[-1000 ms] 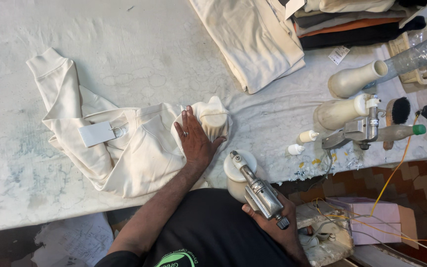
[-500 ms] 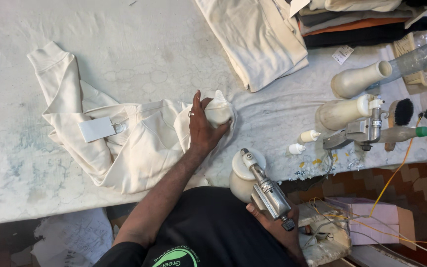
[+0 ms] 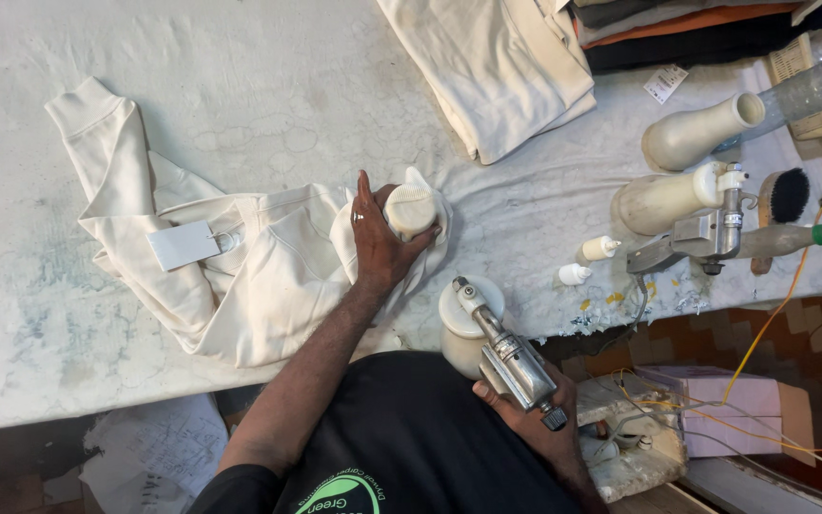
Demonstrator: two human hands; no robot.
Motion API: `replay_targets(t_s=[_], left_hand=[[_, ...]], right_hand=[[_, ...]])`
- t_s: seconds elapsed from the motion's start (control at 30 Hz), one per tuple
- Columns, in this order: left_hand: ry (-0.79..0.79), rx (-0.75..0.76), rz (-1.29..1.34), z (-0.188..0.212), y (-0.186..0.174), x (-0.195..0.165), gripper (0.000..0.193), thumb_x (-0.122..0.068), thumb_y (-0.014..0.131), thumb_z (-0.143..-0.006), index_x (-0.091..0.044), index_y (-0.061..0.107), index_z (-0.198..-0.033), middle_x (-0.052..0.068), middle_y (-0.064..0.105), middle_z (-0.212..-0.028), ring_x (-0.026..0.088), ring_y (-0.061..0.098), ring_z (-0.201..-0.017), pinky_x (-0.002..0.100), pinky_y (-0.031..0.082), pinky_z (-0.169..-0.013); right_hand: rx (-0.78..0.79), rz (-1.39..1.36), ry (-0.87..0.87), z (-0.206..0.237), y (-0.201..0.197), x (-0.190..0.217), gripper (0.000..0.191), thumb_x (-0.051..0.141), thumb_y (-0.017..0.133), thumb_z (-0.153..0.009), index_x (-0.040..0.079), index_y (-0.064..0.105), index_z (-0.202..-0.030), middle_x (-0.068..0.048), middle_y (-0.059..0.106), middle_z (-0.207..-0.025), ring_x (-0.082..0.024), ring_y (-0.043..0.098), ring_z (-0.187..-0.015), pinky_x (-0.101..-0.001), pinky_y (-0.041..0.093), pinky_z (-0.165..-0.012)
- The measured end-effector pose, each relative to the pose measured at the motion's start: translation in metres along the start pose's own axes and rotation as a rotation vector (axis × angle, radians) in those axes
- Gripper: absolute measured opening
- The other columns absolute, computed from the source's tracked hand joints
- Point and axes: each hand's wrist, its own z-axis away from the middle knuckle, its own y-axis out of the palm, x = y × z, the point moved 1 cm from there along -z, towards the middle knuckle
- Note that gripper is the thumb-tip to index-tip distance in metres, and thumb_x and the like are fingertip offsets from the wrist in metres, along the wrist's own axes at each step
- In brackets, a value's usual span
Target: The person treats a white sweatshirt with a spray gun and a small bottle, then folds it. They repeat the process on a maroon polo shirt, applying liquid and brushing the surface before folding it on the table.
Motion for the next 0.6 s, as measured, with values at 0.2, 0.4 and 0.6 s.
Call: replay_targets(t_s=[0.2, 0.4, 0.6], left_hand=[[-0.053, 0.042, 0.003, -0.002, -0.003, -0.006, 0.138, -0.035, 0.098, -0.073, 0.007, -0.002, -0.158, 0.019, 0.056, -0.138, 0.036, 0.05, -0.13, 0.054, 0.034, -0.118], [-0.228, 0.142, 0.033, -0.006, -0.007, -0.011, 0.15, -0.059, 0.091, -0.068, 0.01, -0.01, -0.154, 0.016, 0.06, -0.14, 0.036, 0.055, -0.136, 0.071, 0.007, -0.125], [-0.269, 0.335, 0.064, -0.007, -0.002, 0.008, 0.163, -0.078, 0.08, -0.064, 0.008, -0.025, -0.154, 0.024, 0.041, -0.157, 0.041, 0.039, -0.148, 0.073, 0.0, -0.122]], right_hand=[[-0.018, 0.058, -0.044, -0.003, -0.003, 0.004, 0.051, 0.036, 0.091, -0.069, 0.004, 0.074, -0.104, -0.01, 0.08, -0.094, -0.02, 0.081, -0.085, -0.036, 0.066, -0.076], [0.003, 0.066, -0.025, -0.003, -0.004, -0.004, 0.06, 0.038, 0.092, -0.067, 0.003, 0.071, -0.11, -0.011, 0.079, -0.097, -0.022, 0.08, -0.088, -0.0371, 0.065, -0.076], [0.012, 0.035, -0.089, -0.002, -0.004, -0.01, 0.06, 0.04, 0.091, -0.068, 0.004, 0.069, -0.111, -0.011, 0.078, -0.096, -0.021, 0.08, -0.087, -0.0357, 0.066, -0.075]])
